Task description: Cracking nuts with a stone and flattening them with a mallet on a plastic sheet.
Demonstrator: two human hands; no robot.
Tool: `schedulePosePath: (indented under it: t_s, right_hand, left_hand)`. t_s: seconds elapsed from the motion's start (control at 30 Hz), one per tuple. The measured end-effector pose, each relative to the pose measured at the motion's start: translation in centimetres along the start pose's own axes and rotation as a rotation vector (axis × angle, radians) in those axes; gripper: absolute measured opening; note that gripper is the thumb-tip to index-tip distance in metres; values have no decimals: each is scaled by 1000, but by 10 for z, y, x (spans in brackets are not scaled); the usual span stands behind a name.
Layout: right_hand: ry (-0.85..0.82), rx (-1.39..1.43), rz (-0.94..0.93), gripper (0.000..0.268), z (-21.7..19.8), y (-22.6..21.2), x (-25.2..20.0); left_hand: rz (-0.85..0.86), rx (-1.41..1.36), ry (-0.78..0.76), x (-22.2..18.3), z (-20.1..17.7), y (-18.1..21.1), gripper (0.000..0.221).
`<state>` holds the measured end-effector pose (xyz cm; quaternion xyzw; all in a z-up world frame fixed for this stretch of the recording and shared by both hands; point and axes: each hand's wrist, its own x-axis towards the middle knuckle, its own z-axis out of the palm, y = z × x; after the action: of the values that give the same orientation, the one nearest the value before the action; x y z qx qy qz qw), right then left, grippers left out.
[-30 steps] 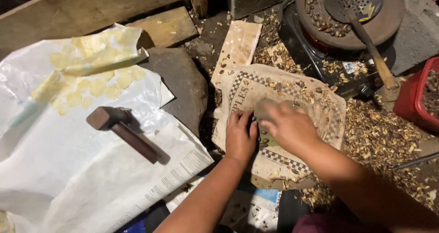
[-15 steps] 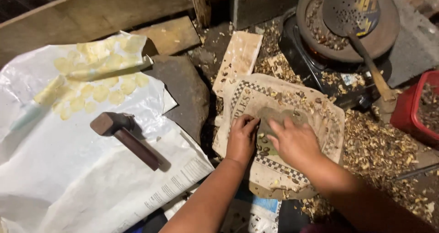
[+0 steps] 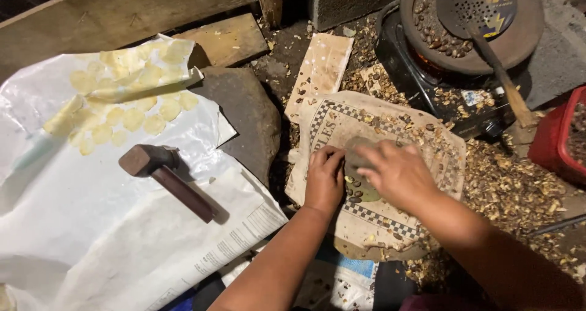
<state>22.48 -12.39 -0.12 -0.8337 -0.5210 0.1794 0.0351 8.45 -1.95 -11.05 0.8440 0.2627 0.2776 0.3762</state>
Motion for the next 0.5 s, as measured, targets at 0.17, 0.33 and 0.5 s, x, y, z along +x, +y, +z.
schedulePosePath:
  t_s: [0.17,0.33,0.5]
  right_hand:
    - [-220,92,90,51,-2,23,23]
    - [-391,117,122,57,-28,21,45]
    - [-404,-72,52,60,-11,19,45]
  left_hand:
    - [-7,-11,14,-2,0,-1,26]
    - [-27,-24,40,3,8,-7,18]
    - [-38,-25,39,-2,11,-11,19]
